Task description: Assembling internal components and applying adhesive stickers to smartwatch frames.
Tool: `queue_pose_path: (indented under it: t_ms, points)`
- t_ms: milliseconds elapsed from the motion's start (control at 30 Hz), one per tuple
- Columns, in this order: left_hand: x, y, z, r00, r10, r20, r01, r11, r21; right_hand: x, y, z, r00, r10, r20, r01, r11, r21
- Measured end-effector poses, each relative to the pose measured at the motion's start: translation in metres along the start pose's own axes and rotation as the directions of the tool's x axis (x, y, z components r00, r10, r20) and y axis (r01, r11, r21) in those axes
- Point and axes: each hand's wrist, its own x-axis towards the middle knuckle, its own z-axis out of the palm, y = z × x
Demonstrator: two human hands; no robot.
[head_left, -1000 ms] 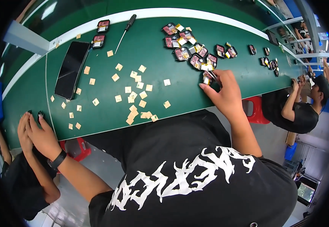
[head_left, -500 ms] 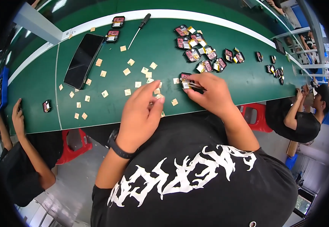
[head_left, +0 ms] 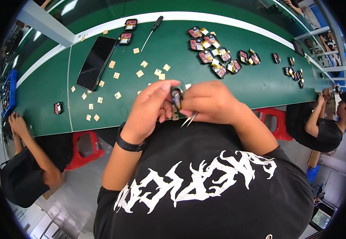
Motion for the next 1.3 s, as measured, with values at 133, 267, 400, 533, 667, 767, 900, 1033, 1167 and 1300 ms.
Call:
queue_pose_path:
  t_ms: [133, 267, 400, 533, 667, 767, 900, 1033, 1167, 1300]
  points:
    - [-0.013, 0.001, -0.003, 0.995, 0.083, 0.056, -0.075, 0.987, -0.143, 0.018, -0.028, -0.011, 0.972, -0.036, 0.233, 0.101, 0.957, -0.274]
    - [-0.026, -0.002, -0.006, 0.999, 0.045, -0.008, -0.046, 0.987, -0.154, 0.015, -0.021, -0.004, 0.992, 0.118, 0.051, -0.107, 0.978, -0.182]
    - [-0.034, -0.011, -0.010, 0.984, 0.131, -0.117, -0.161, 0.942, -0.294, 0.012, -0.025, -0.007, 0.838, 0.545, 0.033, -0.546, 0.835, 0.069]
    - [-0.032, -0.023, -0.011, 0.897, 0.302, -0.323, -0.346, 0.934, -0.086, 0.016, -0.031, 0.007, 0.821, 0.571, -0.017, -0.568, 0.818, 0.090]
    - [-0.031, -0.036, -0.010, 0.809, 0.447, -0.380, -0.431, 0.893, 0.132, 0.027, -0.039, 0.024, 0.827, 0.562, 0.017, -0.562, 0.827, 0.017]
    - [-0.031, -0.041, -0.009, 0.816, 0.435, -0.381, -0.396, 0.900, 0.180, 0.032, -0.040, 0.036, 0.859, 0.511, -0.020, -0.508, 0.848, -0.153]
    - [-0.029, -0.048, -0.009, 0.764, 0.541, -0.351, -0.395, 0.823, 0.409, 0.030, -0.040, 0.040, 0.863, 0.505, 0.017, -0.483, 0.835, -0.265]
    - [-0.030, -0.046, -0.008, 0.784, 0.504, -0.363, -0.320, 0.828, 0.460, 0.026, -0.042, 0.042, 0.854, 0.518, 0.049, -0.485, 0.827, -0.284]
    - [-0.029, -0.045, -0.007, 0.773, 0.521, -0.363, -0.352, 0.828, 0.437, 0.027, -0.042, 0.047, 0.847, 0.530, 0.047, -0.496, 0.819, -0.288]
    - [-0.029, -0.044, -0.009, 0.779, 0.508, -0.367, -0.365, 0.844, 0.392, 0.025, -0.040, 0.050, 0.829, 0.557, 0.051, -0.527, 0.808, -0.265]
